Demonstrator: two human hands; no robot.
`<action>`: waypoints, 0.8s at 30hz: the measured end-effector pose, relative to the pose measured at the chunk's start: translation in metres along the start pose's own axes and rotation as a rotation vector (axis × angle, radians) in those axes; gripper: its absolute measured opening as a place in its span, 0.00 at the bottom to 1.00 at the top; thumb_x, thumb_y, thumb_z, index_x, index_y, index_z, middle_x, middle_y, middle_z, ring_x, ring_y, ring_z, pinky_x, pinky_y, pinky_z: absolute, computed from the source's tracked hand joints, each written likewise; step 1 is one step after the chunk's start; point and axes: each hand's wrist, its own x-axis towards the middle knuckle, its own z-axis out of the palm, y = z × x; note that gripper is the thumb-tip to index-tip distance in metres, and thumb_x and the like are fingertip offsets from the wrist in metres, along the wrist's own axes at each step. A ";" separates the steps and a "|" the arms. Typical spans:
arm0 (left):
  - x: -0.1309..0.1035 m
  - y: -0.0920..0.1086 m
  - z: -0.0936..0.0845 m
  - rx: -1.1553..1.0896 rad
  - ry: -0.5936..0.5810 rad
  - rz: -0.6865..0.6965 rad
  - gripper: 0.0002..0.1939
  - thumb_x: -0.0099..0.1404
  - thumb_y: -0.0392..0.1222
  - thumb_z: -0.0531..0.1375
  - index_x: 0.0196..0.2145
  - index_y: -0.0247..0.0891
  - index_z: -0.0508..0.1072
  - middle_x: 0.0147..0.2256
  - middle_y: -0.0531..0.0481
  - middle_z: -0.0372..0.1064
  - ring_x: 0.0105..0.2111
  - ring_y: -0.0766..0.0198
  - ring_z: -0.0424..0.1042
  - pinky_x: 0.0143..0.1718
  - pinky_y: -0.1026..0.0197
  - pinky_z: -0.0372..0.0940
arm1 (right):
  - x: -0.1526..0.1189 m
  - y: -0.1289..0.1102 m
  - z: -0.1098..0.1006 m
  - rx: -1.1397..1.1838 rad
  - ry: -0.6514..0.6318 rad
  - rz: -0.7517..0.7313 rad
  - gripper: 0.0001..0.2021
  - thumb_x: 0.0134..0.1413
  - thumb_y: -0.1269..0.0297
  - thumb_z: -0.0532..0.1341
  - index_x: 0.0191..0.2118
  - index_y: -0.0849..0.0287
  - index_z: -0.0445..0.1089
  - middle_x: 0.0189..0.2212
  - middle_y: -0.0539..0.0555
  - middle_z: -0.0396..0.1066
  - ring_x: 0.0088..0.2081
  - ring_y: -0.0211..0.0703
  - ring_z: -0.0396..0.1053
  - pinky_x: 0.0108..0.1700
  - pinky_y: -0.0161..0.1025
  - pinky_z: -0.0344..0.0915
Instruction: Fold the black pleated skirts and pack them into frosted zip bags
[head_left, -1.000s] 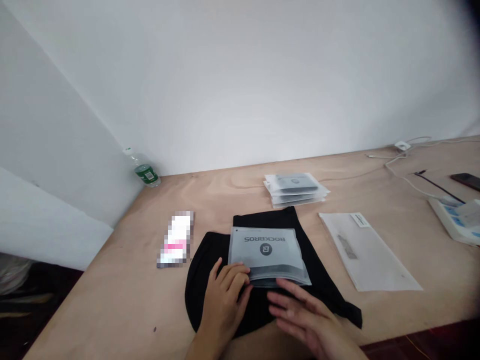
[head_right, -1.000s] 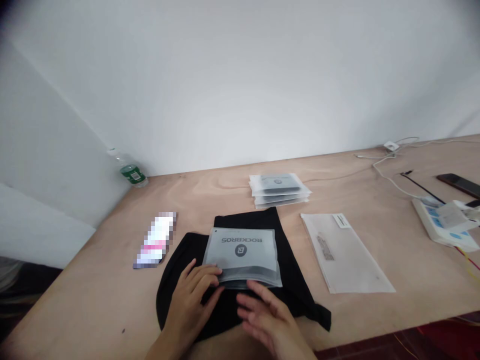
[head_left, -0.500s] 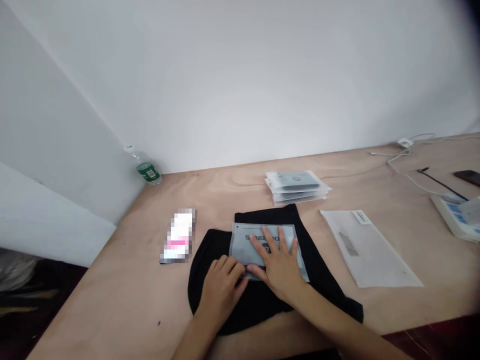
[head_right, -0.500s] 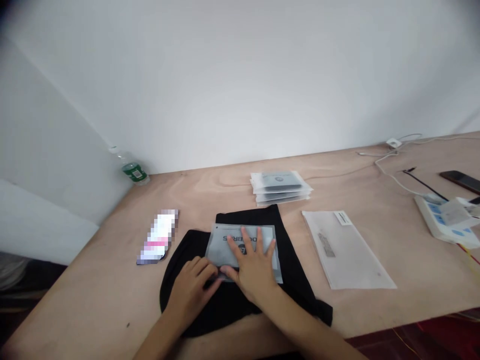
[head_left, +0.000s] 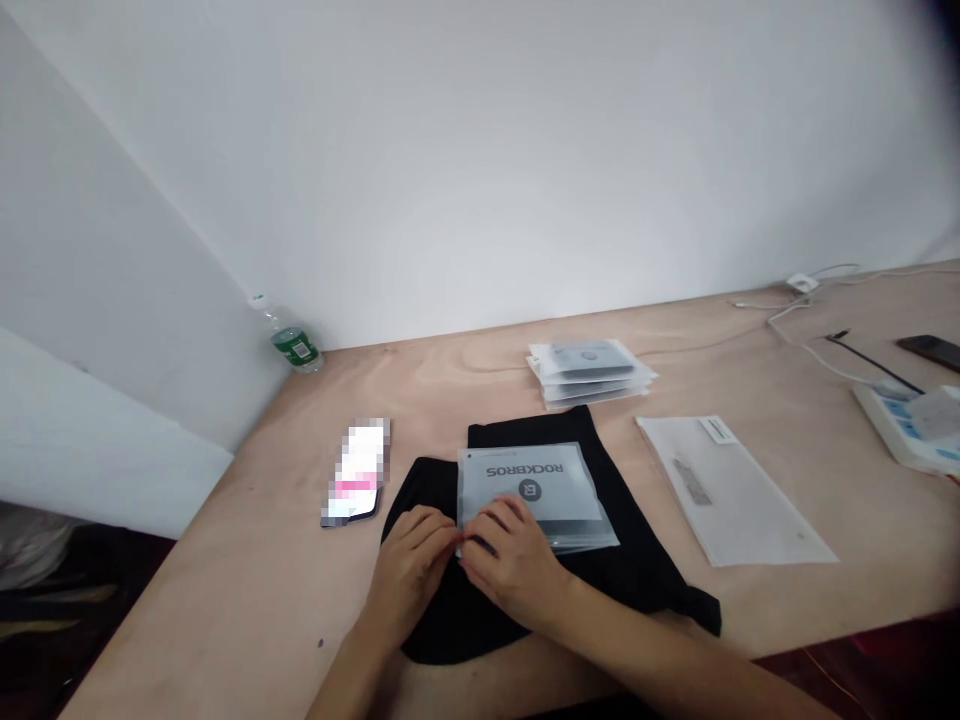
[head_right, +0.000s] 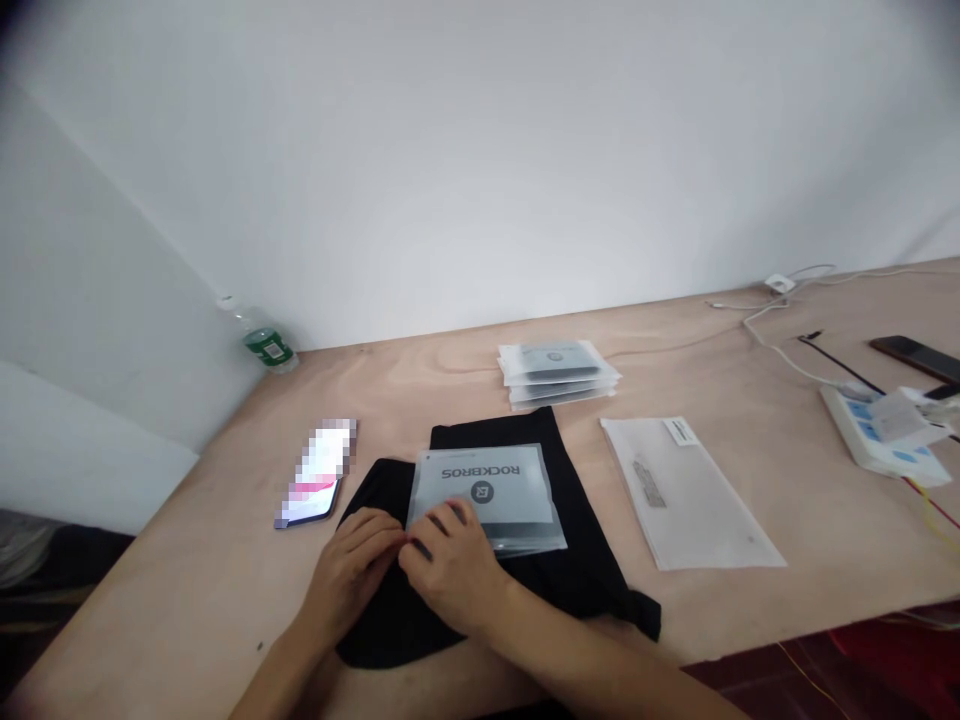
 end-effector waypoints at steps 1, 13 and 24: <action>0.001 0.001 0.000 0.000 0.011 -0.001 0.09 0.64 0.32 0.52 0.32 0.38 0.71 0.31 0.49 0.72 0.35 0.63 0.69 0.34 0.60 0.65 | 0.001 0.000 0.000 -0.020 0.021 -0.022 0.04 0.53 0.69 0.56 0.30 0.57 0.67 0.33 0.50 0.70 0.36 0.41 0.62 0.43 0.45 0.57; 0.011 0.019 0.004 0.045 0.107 0.042 0.07 0.60 0.31 0.58 0.34 0.41 0.72 0.32 0.52 0.73 0.35 0.61 0.68 0.37 0.56 0.61 | -0.010 0.021 -0.023 -0.060 0.035 -0.049 0.07 0.55 0.71 0.54 0.32 0.58 0.69 0.34 0.52 0.71 0.36 0.41 0.62 0.42 0.45 0.56; 0.001 0.009 0.003 0.035 0.231 0.115 0.09 0.59 0.28 0.57 0.33 0.41 0.71 0.31 0.52 0.74 0.35 0.63 0.72 0.41 0.54 0.61 | -0.013 0.032 -0.037 -0.132 -0.049 -0.100 0.08 0.55 0.72 0.54 0.29 0.55 0.68 0.39 0.50 0.71 0.43 0.45 0.61 0.48 0.50 0.52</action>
